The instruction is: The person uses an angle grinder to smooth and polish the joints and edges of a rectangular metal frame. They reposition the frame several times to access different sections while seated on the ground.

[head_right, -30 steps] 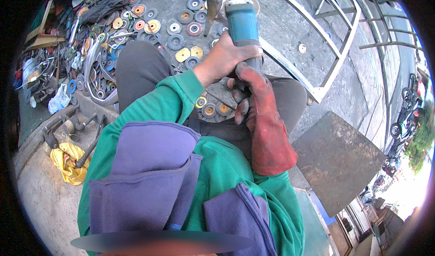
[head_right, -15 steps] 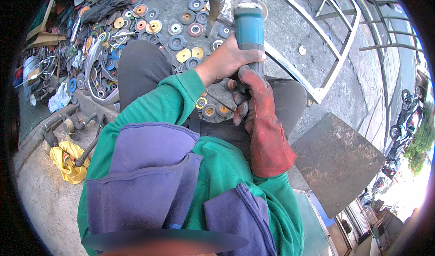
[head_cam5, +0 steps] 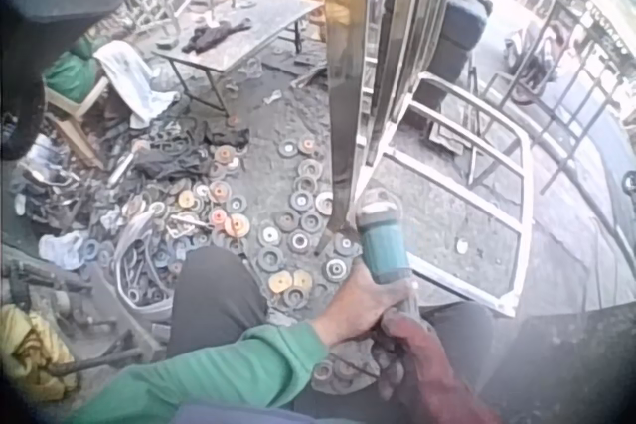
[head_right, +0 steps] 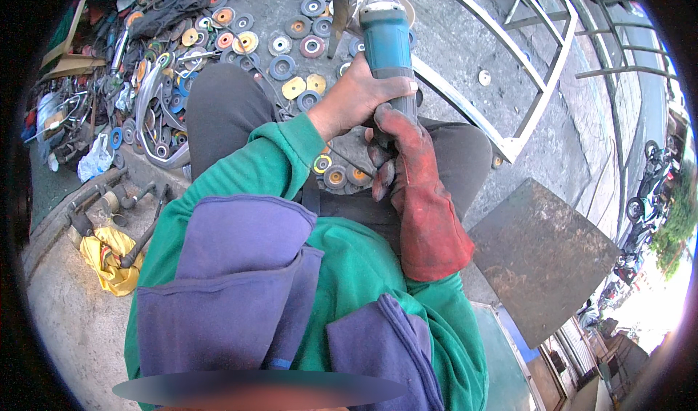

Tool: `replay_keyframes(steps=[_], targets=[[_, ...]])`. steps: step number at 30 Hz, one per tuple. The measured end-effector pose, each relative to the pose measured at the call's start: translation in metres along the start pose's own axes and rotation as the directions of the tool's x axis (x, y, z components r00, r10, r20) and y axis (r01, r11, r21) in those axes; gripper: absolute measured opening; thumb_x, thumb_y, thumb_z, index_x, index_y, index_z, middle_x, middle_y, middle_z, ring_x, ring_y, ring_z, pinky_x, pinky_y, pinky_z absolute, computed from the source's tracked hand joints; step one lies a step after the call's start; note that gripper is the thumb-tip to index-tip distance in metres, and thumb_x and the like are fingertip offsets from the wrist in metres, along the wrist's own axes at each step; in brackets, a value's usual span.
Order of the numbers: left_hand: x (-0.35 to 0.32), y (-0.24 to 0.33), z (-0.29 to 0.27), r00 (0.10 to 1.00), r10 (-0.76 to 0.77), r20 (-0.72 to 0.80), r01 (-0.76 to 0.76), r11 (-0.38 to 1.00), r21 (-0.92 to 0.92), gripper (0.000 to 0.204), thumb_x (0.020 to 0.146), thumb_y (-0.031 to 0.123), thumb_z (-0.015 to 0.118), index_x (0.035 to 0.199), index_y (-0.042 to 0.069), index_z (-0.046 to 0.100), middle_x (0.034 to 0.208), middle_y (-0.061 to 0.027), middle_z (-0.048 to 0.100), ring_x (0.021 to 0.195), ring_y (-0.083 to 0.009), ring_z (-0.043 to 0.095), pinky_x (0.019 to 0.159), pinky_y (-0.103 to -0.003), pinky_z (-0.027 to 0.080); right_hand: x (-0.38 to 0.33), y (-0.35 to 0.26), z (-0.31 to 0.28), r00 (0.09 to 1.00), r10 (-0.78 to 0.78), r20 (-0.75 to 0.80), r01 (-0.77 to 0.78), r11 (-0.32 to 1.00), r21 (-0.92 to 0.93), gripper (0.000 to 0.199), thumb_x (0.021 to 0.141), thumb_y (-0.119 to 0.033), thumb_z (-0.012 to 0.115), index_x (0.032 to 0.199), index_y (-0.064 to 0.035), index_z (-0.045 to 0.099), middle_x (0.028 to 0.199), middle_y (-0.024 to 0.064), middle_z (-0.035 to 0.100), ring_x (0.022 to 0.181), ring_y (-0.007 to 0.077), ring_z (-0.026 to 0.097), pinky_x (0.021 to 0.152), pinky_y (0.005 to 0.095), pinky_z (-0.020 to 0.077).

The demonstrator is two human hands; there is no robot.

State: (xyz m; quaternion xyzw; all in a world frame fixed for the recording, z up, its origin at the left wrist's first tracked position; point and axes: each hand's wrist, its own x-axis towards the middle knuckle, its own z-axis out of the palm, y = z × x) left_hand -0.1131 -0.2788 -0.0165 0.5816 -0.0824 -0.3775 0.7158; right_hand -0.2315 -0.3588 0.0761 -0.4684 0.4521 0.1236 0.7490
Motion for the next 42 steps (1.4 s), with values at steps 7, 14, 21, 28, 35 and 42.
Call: replay_keyframes(steps=[7, 14, 21, 28, 35, 42], targets=[[-0.009, 0.007, 0.003, 0.999, 0.031, 0.045, -0.032, 0.999, 0.025, 0.056, 0.088, 0.026, 0.086, 0.128, 0.0, 0.058, 0.112, -0.0078, 0.066, 0.103, -0.0167, 0.065, 0.093, -0.036, 0.056, -0.01, 0.007, 0.005, 0.998, -0.057, -0.034, 0.058, 0.998, 0.027, 0.062, 0.087, -0.052, 0.076, 0.112, 0.0041, 0.062, 0.077, 0.0102, 0.057, 0.04, 0.0211, 0.047, 0.03, 0.0364, 0.0402], [-0.008, -0.003, -0.006, 0.999, 0.022, 0.042, -0.022, 1.0, 0.01, 0.09, 0.081, 0.034, 0.089, 0.137, -0.017, 0.039, 0.123, -0.0221, 0.065, 0.111, -0.0257, 0.068, 0.097, -0.037, 0.057, -0.003, 0.011, 0.001, 1.0, 0.003, 0.013, -0.003, 1.0, 0.006, 0.062, 0.087, -0.052, 0.075, 0.111, 0.0038, 0.062, 0.073, 0.009, 0.056, 0.038, 0.0215, 0.046, 0.031, 0.0366, 0.0398], [-0.016, -0.005, 0.003, 0.993, -0.005, 0.12, -0.009, 0.993, 0.115, 0.101, 0.081, 0.041, 0.089, 0.14, -0.02, 0.034, 0.127, -0.0257, 0.063, 0.115, -0.0289, 0.068, 0.102, -0.037, 0.056, -0.026, 0.025, -0.014, 0.986, -0.087, 0.14, 0.099, 0.992, -0.08, 0.068, 0.097, -0.06, 0.065, 0.134, -0.0039, 0.059, 0.092, 0.0059, 0.057, 0.063, 0.0124, 0.051, 0.048, 0.0284, 0.043], [-0.016, -0.014, -0.001, 0.999, 0.019, 0.028, -0.021, 0.997, 0.078, 0.072, 0.086, 0.032, 0.089, 0.135, -0.002, 0.051, 0.117, -0.0106, 0.066, 0.109, -0.019, 0.065, 0.097, -0.037, 0.056, -0.034, 0.037, -0.019, 0.957, -0.211, 0.201, 0.243, 0.958, -0.149, 0.064, 0.102, -0.059, 0.058, 0.149, -0.0157, 0.051, 0.122, 0.0112, 0.062, 0.081, 0.0111, 0.051, 0.06, 0.029, 0.0455], [-0.025, -0.011, 0.003, 1.0, -0.026, 0.016, 0.024, 0.994, 0.111, 0.07, 0.086, 0.031, 0.089, 0.135, -0.002, 0.051, 0.115, -0.0097, 0.066, 0.106, -0.0192, 0.066, 0.096, -0.037, 0.056, -0.026, 0.031, -0.018, 0.987, -0.043, 0.154, 0.059, 0.993, -0.102, 0.067, 0.102, -0.058, 0.059, 0.15, -0.0121, 0.051, 0.123, 0.0118, 0.062, 0.081, 0.0119, 0.052, 0.059, 0.028, 0.0466], [-0.02, -0.013, -0.005, 0.997, 0.01, 0.076, -0.012, 1.0, 0.017, 0.093, 0.082, 0.036, 0.088, 0.14, -0.017, 0.038, 0.126, -0.0234, 0.064, 0.115, -0.0279, 0.068, 0.1, -0.038, 0.057, -0.029, 0.044, -0.025, 0.918, -0.279, 0.281, 0.327, 0.935, -0.14, 0.062, 0.104, -0.051, 0.059, 0.152, -0.0133, 0.049, 0.127, 0.0151, 0.061, 0.084, 0.0134, 0.054, 0.059, 0.0285, 0.0484]])
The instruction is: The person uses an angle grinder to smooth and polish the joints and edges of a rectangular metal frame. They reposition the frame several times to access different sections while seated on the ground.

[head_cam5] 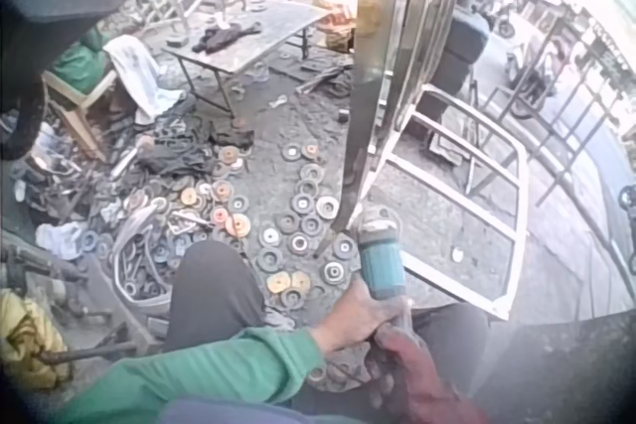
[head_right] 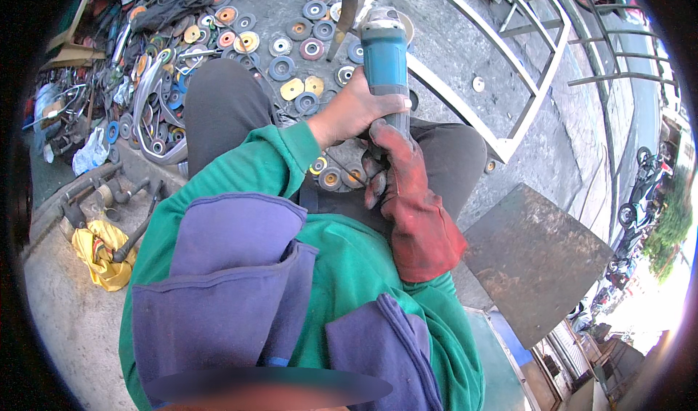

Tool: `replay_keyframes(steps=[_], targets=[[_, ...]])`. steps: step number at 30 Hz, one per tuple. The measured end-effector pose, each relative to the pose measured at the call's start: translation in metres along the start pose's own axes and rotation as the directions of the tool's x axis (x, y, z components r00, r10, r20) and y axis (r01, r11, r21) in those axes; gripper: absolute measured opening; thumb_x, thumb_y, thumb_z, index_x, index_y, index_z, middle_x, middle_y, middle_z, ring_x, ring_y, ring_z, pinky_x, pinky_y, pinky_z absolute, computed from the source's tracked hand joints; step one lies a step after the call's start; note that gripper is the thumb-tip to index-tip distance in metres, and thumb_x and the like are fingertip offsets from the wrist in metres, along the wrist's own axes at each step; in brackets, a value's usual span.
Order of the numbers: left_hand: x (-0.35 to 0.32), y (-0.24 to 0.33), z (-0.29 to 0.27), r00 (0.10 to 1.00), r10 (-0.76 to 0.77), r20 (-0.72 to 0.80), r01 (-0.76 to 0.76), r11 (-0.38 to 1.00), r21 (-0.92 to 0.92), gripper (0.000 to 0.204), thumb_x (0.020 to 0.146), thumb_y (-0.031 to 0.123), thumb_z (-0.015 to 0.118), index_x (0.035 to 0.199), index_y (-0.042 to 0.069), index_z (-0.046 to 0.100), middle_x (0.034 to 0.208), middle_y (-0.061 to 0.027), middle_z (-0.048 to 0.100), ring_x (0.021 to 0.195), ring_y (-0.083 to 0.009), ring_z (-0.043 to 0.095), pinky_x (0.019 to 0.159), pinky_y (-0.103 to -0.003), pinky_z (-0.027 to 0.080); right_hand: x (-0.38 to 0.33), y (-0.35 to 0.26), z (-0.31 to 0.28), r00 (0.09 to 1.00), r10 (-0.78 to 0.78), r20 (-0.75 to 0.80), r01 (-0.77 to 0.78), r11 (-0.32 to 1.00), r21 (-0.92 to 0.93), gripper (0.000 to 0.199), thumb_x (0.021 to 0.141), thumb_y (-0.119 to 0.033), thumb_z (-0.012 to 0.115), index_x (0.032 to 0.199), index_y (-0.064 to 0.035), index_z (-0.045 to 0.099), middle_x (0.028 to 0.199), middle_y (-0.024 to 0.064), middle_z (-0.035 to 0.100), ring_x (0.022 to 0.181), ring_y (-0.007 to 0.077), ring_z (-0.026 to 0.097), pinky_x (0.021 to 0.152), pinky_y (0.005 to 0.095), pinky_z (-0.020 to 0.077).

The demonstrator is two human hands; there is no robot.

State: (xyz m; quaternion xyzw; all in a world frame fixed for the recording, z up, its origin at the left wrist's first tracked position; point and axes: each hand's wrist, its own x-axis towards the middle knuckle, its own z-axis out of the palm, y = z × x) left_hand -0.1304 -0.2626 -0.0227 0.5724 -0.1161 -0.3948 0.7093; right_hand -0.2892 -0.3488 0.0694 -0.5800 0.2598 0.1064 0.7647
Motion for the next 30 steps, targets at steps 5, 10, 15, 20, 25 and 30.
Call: replay_keyframes(steps=[5, 10, 15, 20, 25, 30], targets=[[-0.01, -0.002, 0.006, 0.998, 0.034, -0.055, -0.033, 0.999, 0.016, 0.068, 0.087, 0.031, 0.088, 0.131, -0.005, 0.051, 0.115, -0.0117, 0.066, 0.106, -0.0202, 0.067, 0.095, -0.036, 0.057, -0.01, 0.002, 0.006, 0.998, -0.057, 0.041, 0.055, 0.998, 0.027, 0.065, 0.103, -0.052, 0.061, 0.153, -0.0134, 0.047, 0.127, 0.0154, 0.06, 0.087, 0.0135, 0.054, 0.06, 0.029, 0.0488], [-0.008, 0.006, 0.001, 1.0, 0.006, -0.026, -0.007, 0.999, -0.045, 0.079, 0.083, 0.033, 0.089, 0.135, -0.008, 0.046, 0.117, -0.0149, 0.066, 0.104, -0.0223, 0.068, 0.092, -0.037, 0.058, 0.012, -0.018, 0.014, 0.951, 0.281, -0.125, -0.27, 0.958, 0.099, 0.066, 0.094, -0.058, 0.07, 0.136, -0.009, 0.057, 0.095, 0.0092, 0.062, 0.059, 0.015, 0.054, 0.047, 0.031, 0.0455], [-0.02, 0.018, -0.005, 0.999, 0.02, 0.039, -0.017, 0.997, -0.082, 0.052, 0.088, 0.028, 0.087, 0.122, 0.001, 0.059, 0.106, -0.0068, 0.068, 0.095, -0.0168, 0.068, 0.083, -0.035, 0.058, 0.02, -0.026, 0.016, 0.913, 0.38, -0.149, -0.355, 0.92, 0.167, 0.06, 0.088, -0.056, 0.075, 0.119, -0.0066, 0.063, 0.076, 0.0052, 0.058, 0.04, 0.0181, 0.051, 0.034, 0.0329, 0.0404], [-0.024, 0.029, 0.004, 0.985, -0.124, 0.116, 0.134, 0.987, -0.09, 0.052, 0.091, 0.024, 0.085, 0.129, 0.0, 0.059, 0.11, -0.0075, 0.069, 0.099, -0.016, 0.069, 0.088, -0.035, 0.059, 0.003, -0.022, 0.014, 0.911, 0.365, -0.191, -0.324, 0.921, 0.217, 0.05, 0.085, -0.043, 0.082, 0.118, -0.0063, 0.071, 0.096, 0.0053, 0.069, 0.08, 0.0181, 0.069, 0.063, 0.0343, 0.0539], [-0.01, 0.04, 0.002, 0.981, -0.121, 0.153, 0.152, 0.964, -0.218, 0.046, 0.093, 0.026, 0.081, 0.126, 0.0, 0.062, 0.107, -0.0168, 0.076, 0.09, -0.0227, 0.075, 0.082, -0.038, 0.063, 0.008, -0.019, 0.023, 0.972, -0.012, -0.233, -0.011, 0.995, -0.096, 0.051, 0.085, -0.04, 0.08, 0.123, -0.0072, 0.073, 0.108, 0.0097, 0.076, 0.099, 0.0231, 0.074, 0.084, 0.0396, 0.0563], [0.005, 0.038, 0.005, 1.0, -0.031, 0.001, 0.031, 0.996, -0.081, 0.038, 0.087, 0.013, 0.087, 0.116, 0.001, 0.066, 0.1, -0.0057, 0.071, 0.084, -0.017, 0.071, 0.079, -0.032, 0.059, 0.026, 0.004, 0.021, 0.944, -0.204, -0.259, 0.115, 0.939, -0.323, 0.063, 0.081, -0.055, 0.082, 0.118, -0.0057, 0.075, 0.094, 0.0085, 0.074, 0.084, 0.0226, 0.07, 0.077, 0.0411, 0.0551]])
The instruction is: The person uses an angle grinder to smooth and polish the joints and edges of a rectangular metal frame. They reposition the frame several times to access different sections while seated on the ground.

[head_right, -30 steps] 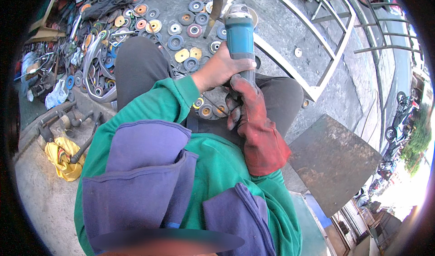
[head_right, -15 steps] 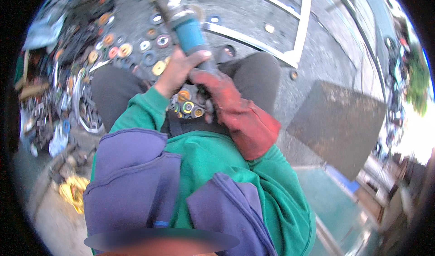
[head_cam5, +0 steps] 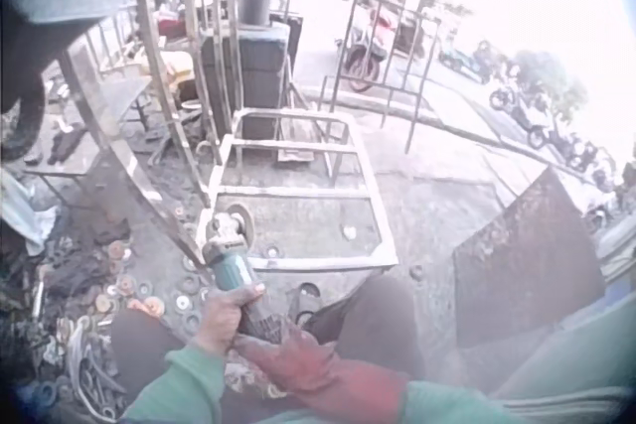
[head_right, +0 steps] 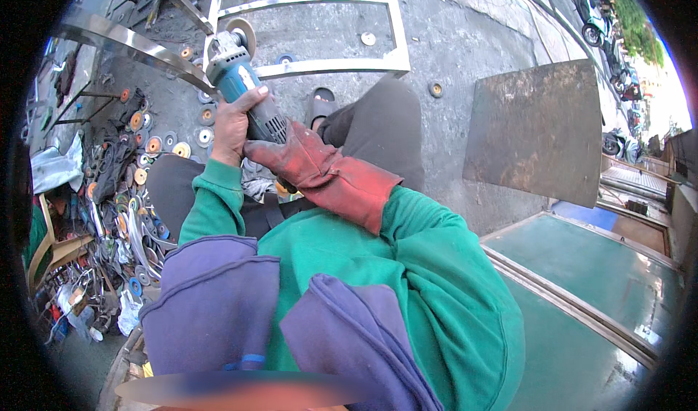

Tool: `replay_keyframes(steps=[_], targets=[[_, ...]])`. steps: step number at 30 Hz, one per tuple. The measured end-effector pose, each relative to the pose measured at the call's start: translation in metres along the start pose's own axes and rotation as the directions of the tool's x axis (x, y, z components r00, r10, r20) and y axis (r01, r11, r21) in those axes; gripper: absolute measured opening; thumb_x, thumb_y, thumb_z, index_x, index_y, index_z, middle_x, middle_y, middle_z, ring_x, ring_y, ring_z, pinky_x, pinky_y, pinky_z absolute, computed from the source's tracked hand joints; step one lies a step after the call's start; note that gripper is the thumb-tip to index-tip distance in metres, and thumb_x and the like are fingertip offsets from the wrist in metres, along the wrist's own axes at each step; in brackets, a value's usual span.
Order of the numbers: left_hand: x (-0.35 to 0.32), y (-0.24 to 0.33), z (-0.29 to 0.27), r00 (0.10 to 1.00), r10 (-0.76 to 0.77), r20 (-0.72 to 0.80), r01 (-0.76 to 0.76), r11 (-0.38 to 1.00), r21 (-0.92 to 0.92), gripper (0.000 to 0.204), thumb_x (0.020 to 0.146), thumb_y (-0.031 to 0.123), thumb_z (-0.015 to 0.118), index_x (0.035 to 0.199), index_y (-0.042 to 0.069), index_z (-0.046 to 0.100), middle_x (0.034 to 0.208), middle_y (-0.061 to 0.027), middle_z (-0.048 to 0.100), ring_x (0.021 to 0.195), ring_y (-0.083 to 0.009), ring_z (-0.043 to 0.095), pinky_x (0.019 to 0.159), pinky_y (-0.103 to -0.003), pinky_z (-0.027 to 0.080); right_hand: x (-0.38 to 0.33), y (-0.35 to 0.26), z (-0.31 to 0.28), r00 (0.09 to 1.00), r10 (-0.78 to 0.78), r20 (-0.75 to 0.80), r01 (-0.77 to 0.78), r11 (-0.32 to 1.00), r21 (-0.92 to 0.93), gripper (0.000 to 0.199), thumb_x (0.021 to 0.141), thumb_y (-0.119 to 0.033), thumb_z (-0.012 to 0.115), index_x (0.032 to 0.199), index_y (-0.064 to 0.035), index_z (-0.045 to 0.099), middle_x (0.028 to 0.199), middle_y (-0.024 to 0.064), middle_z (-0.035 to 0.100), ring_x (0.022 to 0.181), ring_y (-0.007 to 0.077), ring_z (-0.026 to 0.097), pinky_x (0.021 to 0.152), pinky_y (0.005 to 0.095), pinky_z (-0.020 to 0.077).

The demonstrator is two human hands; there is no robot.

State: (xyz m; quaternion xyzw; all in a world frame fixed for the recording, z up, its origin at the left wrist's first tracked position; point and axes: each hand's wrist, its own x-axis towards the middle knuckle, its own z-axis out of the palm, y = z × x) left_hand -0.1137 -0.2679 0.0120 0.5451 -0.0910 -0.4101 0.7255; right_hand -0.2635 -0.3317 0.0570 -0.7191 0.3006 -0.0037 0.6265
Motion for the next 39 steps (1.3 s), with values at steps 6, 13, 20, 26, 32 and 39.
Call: replay_keyframes(steps=[6, 13, 20, 26, 32, 39], targets=[[0.006, 0.01, -0.001, 0.992, 0.107, 0.061, -0.117, 0.976, 0.182, 0.053, 0.075, 0.003, 0.089, 0.121, 0.001, 0.064, 0.103, -0.0035, 0.069, 0.088, -0.0161, 0.068, 0.081, -0.033, 0.059, 0.028, 0.05, -0.024, 0.886, 0.455, -0.088, -0.296, 0.702, 0.647, 0.073, 0.091, -0.058, 0.077, 0.139, -0.0043, 0.066, 0.116, 0.0124, 0.074, 0.101, 0.024, 0.071, 0.091, 0.0412, 0.0563], [-0.015, 0.0, -0.009, 0.993, 0.102, 0.067, -0.119, 0.931, 0.344, 0.057, 0.073, 0.008, 0.092, 0.121, 0.001, 0.063, 0.103, -0.0061, 0.07, 0.089, -0.016, 0.069, 0.082, -0.033, 0.059, 0.122, 0.071, -0.086, 0.881, 0.466, -0.076, 0.04, 0.088, 0.995, 0.082, 0.103, -0.063, 0.059, 0.155, -0.0032, 0.038, 0.155, 0.0283, 0.048, 0.144, 0.0474, 0.05, 0.112, 0.0711, 0.0461], [-0.02, 0.005, -0.029, 0.987, 0.16, -0.035, -0.138, 0.928, 0.347, 0.062, 0.071, 0.008, 0.092, 0.124, -0.001, 0.061, 0.105, -0.0072, 0.071, 0.091, -0.0161, 0.069, 0.083, -0.034, 0.059, 0.157, 0.062, -0.022, 0.968, 0.25, 0.033, -0.038, 0.015, 0.999, 0.065, 0.106, -0.053, 0.06, 0.146, -0.0038, 0.048, 0.14, 0.0313, 0.06, 0.127, 0.0458, 0.064, 0.1, 0.0681, 0.0564], [-0.015, 0.018, -0.041, 0.949, 0.302, -0.087, -0.239, 0.875, 0.421, 0.059, 0.072, 0.008, 0.09, 0.123, -0.001, 0.062, 0.102, -0.0069, 0.073, 0.086, -0.0171, 0.07, 0.079, -0.035, 0.06, 0.155, 0.038, 0.014, 0.958, 0.273, 0.083, -0.119, 0.118, 0.986, 0.058, 0.108, -0.05, 0.059, 0.142, -0.0035, 0.053, 0.132, 0.0306, 0.065, 0.12, 0.0457, 0.068, 0.096, 0.0657, 0.0595], [-0.018, 0.024, -0.045, 0.956, 0.268, -0.119, -0.196, 0.886, 0.421, 0.06, 0.071, 0.011, 0.091, 0.123, -0.001, 0.062, 0.101, -0.0069, 0.072, 0.086, -0.0177, 0.07, 0.081, -0.034, 0.059, 0.161, 0.026, 0.025, 0.972, 0.184, 0.148, -0.163, 0.067, 0.984, 0.052, 0.108, -0.045, 0.057, 0.14, -0.0037, 0.056, 0.127, 0.0282, 0.069, 0.11, 0.044, 0.073, 0.095, 0.0583, 0.0612], [-0.029, 0.008, -0.046, 0.964, 0.249, -0.094, -0.178, 0.867, 0.466, 0.066, 0.07, 0.015, 0.092, 0.125, -0.002, 0.061, 0.107, -0.0115, 0.074, 0.093, -0.021, 0.072, 0.086, -0.037, 0.059, 0.147, 0.019, 0.011, 0.928, 0.338, 0.155, -0.231, 0.196, 0.953, 0.045, 0.106, -0.049, 0.058, 0.117, -0.0065, 0.067, 0.115, 0.02, 0.073, 0.108, 0.0349, 0.072, 0.1, 0.0479, 0.0556]])
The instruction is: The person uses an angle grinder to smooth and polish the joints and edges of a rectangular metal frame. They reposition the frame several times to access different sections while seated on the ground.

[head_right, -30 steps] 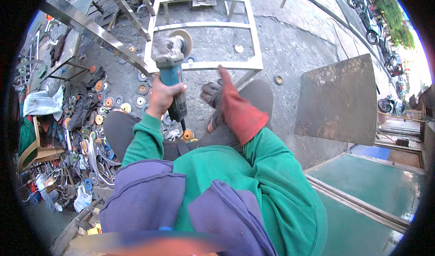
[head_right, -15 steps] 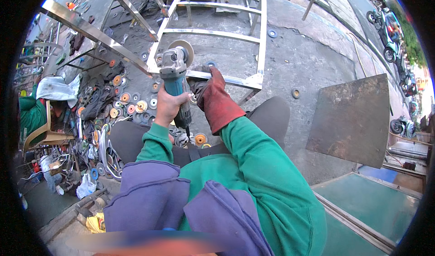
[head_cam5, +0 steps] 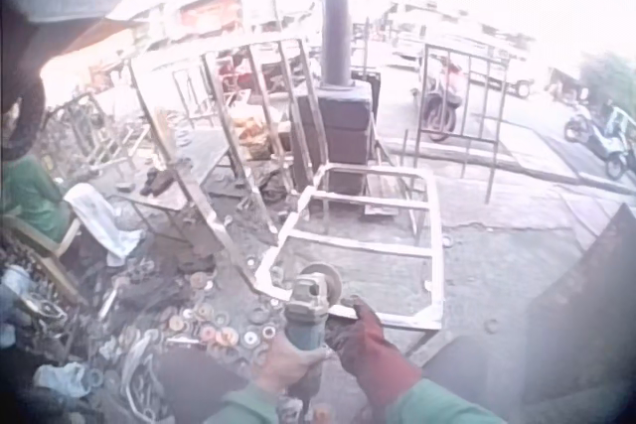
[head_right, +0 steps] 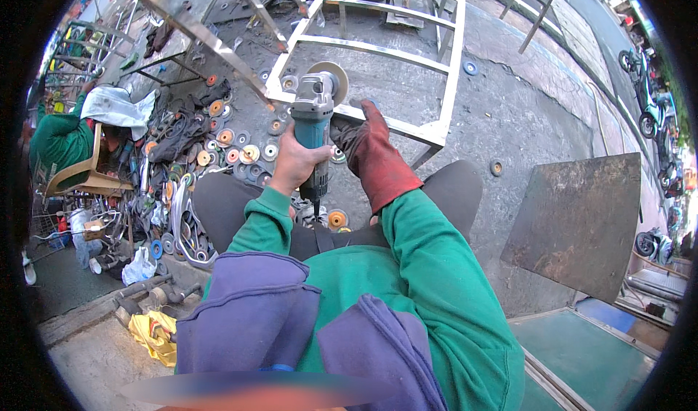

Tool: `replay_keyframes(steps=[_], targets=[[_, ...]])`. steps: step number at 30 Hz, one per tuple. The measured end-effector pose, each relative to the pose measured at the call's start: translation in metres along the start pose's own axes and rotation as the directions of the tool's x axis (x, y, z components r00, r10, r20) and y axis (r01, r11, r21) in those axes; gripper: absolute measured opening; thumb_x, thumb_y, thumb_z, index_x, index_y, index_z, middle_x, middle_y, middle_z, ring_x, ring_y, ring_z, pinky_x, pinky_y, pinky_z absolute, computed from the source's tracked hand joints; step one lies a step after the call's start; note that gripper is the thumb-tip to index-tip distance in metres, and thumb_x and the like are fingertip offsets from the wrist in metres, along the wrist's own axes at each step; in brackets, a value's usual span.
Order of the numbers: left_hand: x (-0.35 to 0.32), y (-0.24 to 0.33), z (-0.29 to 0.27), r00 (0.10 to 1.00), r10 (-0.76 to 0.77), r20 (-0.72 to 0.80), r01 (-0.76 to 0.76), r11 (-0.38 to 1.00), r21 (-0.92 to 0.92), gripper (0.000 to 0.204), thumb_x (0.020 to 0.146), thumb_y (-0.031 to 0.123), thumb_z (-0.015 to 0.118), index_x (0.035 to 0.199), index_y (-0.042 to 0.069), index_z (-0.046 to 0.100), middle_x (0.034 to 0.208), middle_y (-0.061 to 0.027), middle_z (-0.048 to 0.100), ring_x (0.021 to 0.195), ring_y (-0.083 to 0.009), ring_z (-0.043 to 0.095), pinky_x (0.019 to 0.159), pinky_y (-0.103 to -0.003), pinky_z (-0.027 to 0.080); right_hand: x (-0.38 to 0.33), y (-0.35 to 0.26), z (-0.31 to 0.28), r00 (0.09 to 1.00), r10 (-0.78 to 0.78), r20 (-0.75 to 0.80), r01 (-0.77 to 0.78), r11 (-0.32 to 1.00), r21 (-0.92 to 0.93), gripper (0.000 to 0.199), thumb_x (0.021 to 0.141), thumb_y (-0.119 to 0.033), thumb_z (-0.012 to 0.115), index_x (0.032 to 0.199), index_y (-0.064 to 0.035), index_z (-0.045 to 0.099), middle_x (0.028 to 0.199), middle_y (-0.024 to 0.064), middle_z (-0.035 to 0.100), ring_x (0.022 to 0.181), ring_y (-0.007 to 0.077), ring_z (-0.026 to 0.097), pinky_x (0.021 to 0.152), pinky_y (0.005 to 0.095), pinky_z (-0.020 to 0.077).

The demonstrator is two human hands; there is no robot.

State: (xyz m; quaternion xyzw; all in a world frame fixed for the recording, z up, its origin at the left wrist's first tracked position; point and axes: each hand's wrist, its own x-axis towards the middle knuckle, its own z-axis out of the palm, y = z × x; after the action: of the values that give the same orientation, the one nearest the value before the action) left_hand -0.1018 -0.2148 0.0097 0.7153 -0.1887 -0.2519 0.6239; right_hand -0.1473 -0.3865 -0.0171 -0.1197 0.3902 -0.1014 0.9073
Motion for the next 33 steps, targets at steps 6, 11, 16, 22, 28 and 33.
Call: replay_keyframes(steps=[6, 11, 16, 22, 28, 33], targets=[[-0.004, 0.001, 0.01, 0.999, -0.02, 0.048, 0.018, 0.999, 0.042, 0.067, 0.068, 0.02, 0.091, 0.124, -0.004, 0.063, 0.108, -0.0151, 0.074, 0.098, -0.0241, 0.073, 0.091, -0.039, 0.059, -0.017, -0.009, -0.014, 0.999, -0.031, -0.039, 0.036, 0.992, 0.124, 0.05, 0.106, -0.05, 0.056, 0.128, -0.0055, 0.062, 0.127, 0.0228, 0.07, 0.115, 0.0384, 0.07, 0.105, 0.0515, 0.0542], [-0.002, 0.009, 0.019, 0.997, -0.048, 0.067, 0.042, 0.995, 0.088, 0.069, 0.067, 0.021, 0.091, 0.125, -0.005, 0.063, 0.11, -0.0165, 0.074, 0.1, -0.0277, 0.074, 0.093, -0.04, 0.059, -0.008, -0.008, -0.036, 0.998, -0.038, -0.051, 0.048, 0.976, 0.211, 0.056, 0.107, -0.051, 0.055, 0.138, -0.0047, 0.058, 0.137, 0.0251, 0.067, 0.121, 0.0412, 0.069, 0.109, 0.0545, 0.0529], [0.005, 0.009, 0.025, 0.99, -0.11, 0.082, 0.109, 0.994, 0.022, 0.061, 0.071, 0.011, 0.091, 0.123, -0.002, 0.063, 0.105, -0.0091, 0.072, 0.093, -0.0188, 0.07, 0.088, -0.036, 0.059, -0.004, -0.007, -0.042, 1.0, -0.001, -0.009, 0.002, 0.99, 0.138, 0.061, 0.108, -0.053, 0.051, 0.143, -0.0044, 0.056, 0.145, 0.0262, 0.064, 0.129, 0.0456, 0.065, 0.114, 0.0647, 0.0477], [0.072, 0.011, 0.052, 0.997, -0.074, 0.006, 0.074, 0.985, -0.154, 0.061, 0.068, 0.017, 0.093, 0.115, -0.008, 0.064, 0.1, -0.0143, 0.074, 0.085, -0.0225, 0.073, 0.078, -0.037, 0.061, -0.073, 0.025, -0.031, 0.985, 0.125, 0.12, -0.099, 0.975, -0.199, 0.06, 0.104, -0.058, 0.06, 0.135, -0.008, 0.069, 0.125, 0.0108, 0.076, 0.11, 0.029, 0.073, 0.102, 0.0518, 0.057], [0.124, 0.021, 0.085, 0.969, -0.047, -0.241, 0.032, 0.997, -0.066, 0.041, 0.071, 0.02, 0.094, 0.096, -0.001, 0.069, 0.087, -0.0066, 0.072, 0.074, -0.0171, 0.067, 0.072, -0.035, 0.057, -0.085, -0.025, 0.006, 0.995, 0.038, 0.094, 0.012, 0.877, -0.481, 0.046, 0.102, -0.049, 0.07, 0.128, -0.0112, 0.072, 0.114, 0.0058, 0.077, 0.093, 0.022, 0.072, 0.083, 0.0412, 0.06], [0.147, 0.022, 0.079, 0.994, -0.09, -0.064, 0.066, 0.949, -0.307, 0.069, 0.073, 0.027, 0.095, 0.119, -0.01, 0.058, 0.102, -0.014, 0.07, 0.089, -0.0225, 0.07, 0.083, -0.038, 0.06, -0.063, -0.058, 0.025, 0.996, 0.038, -0.085, -0.089, 0.637, -0.766, 0.052, 0.091, -0.067, 0.069, 0.107, -0.0172, 0.071, 0.082, 0.002, 0.065, 0.056, 0.0146, 0.046, 0.049, 0.0367, 0.0427]])
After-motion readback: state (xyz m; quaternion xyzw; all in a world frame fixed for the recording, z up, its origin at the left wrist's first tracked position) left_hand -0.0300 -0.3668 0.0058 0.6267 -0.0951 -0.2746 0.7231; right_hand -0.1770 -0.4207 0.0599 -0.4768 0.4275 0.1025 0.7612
